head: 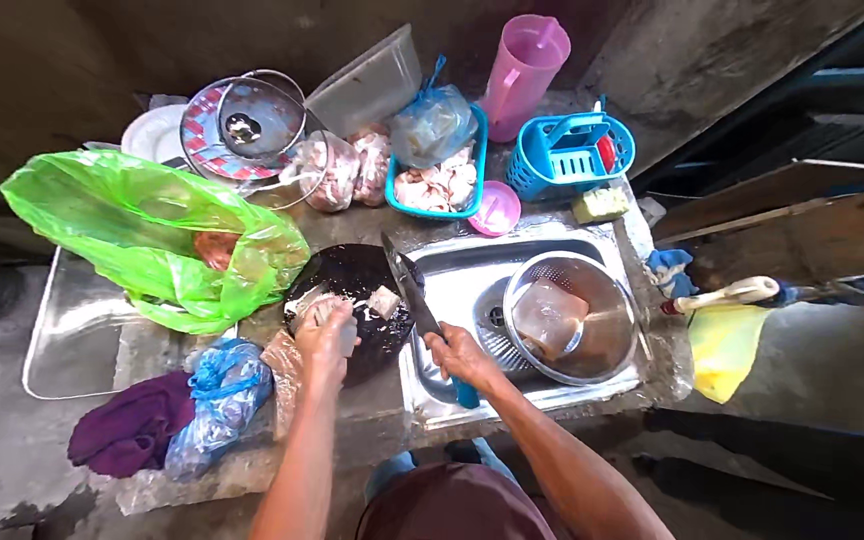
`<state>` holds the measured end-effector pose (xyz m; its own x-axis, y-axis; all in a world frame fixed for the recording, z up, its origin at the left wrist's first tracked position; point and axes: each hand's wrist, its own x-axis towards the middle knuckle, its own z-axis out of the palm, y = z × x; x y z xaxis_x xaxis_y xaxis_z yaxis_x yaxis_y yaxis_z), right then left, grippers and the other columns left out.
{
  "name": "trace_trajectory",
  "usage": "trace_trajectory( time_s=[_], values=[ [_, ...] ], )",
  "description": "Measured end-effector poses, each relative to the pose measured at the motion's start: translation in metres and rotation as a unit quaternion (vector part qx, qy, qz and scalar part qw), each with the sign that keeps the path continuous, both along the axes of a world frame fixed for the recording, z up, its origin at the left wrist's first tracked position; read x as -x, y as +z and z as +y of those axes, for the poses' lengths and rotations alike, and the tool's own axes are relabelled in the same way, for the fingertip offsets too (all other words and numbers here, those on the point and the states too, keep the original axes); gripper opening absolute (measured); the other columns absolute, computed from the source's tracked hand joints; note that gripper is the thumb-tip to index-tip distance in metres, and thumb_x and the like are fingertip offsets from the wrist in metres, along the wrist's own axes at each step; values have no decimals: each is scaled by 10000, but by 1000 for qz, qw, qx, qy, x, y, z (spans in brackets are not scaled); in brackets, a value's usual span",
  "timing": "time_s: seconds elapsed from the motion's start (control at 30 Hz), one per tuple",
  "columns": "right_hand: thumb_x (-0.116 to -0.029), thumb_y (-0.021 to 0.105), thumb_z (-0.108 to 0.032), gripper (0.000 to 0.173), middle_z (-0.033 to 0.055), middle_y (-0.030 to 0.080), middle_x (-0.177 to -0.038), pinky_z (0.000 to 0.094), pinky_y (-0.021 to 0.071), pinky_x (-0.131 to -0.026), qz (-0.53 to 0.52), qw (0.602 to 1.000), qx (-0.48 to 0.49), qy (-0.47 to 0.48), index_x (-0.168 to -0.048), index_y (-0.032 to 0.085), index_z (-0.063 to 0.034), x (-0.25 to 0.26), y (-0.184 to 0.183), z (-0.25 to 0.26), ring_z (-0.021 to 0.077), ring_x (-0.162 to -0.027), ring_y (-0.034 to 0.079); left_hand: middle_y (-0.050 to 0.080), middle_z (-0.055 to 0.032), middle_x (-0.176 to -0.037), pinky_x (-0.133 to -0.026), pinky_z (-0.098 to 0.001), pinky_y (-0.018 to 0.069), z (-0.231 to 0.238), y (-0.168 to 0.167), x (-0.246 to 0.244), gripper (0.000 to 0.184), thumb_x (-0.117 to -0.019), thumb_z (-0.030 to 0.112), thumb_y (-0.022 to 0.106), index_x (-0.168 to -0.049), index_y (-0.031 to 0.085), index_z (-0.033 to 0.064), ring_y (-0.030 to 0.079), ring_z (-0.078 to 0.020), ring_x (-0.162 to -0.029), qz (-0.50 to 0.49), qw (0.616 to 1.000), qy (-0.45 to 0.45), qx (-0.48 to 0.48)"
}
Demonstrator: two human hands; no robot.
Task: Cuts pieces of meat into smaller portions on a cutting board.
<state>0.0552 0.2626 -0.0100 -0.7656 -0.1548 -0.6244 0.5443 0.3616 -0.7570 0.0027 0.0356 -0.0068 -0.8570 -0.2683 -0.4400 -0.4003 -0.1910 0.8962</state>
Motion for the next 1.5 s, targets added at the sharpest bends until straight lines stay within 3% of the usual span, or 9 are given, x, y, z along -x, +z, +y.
trace_trajectory(
  time_s=[0.27,0.37,0.5,0.63,0.83,0.9,1.07,1.27,1.5],
  values=[
    [-1095,461,-294,335,59,587,-768,326,547,-565,-10,996,69,47,-1279,580,-41,-15,-9,-27,147,-573,593,687,-145,-1258,-800,-501,596,24,-7,2,531,-915,356,769,-1396,642,170,712,-269,-985,-4,919,-205,337],
    [-1088,454,-315,350,78,619,-801,369,568,-604,10,998,35,54,-1278,596,-59,-21,-5,-17,177,-612,627,723,-116,-1115,-592,-379,574,33,-5,0,518,-895,315,792,-1361,661,132,687,-182,-738,30,943,-185,275],
    [-1079,462,-316,353,108,681,-878,422,598,-697,46,998,-35,-3,-1242,631,-52,-44,14,25,212,-708,686,736,-98,-1087,-683,-373,615,88,6,-8,508,-877,274,791,-1341,665,110,714,-163,-800,88,960,-195,180],
    [-1068,482,-299,378,127,712,-908,458,611,-748,71,981,-157,-94,-1286,644,-35,-87,32,96,236,-757,712,711,-117,-980,-544,-322,558,180,13,-23,446,-910,136,778,-1335,650,88,631,-161,-628,79,968,-239,-16],
    [-1074,463,-269,428,245,676,-1286,680,513,-921,29,871,-487,-58,-1432,584,-69,-135,74,165,460,-1123,682,601,-182,-1399,-961,-518,555,264,21,-48,661,-976,347,700,-1535,422,128,654,-305,-1164,46,919,-390,-30],
    [-1066,466,-242,428,286,687,-1228,716,508,-852,92,860,-497,-78,-1414,592,-27,-143,71,169,506,-1059,691,577,-176,-1440,-1047,-516,513,241,39,-45,588,-994,289,687,-1508,476,95,616,-302,-1249,121,890,-436,55],
    [-1032,503,-194,343,289,723,-997,699,524,-744,211,882,-412,-94,-1215,675,39,-147,57,146,498,-884,716,729,-106,-1092,-905,-432,581,93,69,-31,180,-1009,100,607,-1139,718,45,710,-208,-981,224,769,-522,294],
    [-1024,510,-205,327,222,734,-914,599,577,-731,272,916,-296,3,-1149,705,26,-127,38,80,402,-817,734,551,-202,-1457,-1101,-641,395,-93,49,-30,563,-870,112,751,-1411,595,101,494,-428,-1371,132,536,-608,571],
    [-1055,418,-245,376,186,714,-912,574,562,-791,175,950,-229,124,-1285,601,-10,-106,53,4,370,-865,722,649,-150,-1340,-1088,-599,436,-130,3,-4,453,-994,382,648,-1395,644,169,587,-373,-1282,269,573,-544,551]
  ],
)
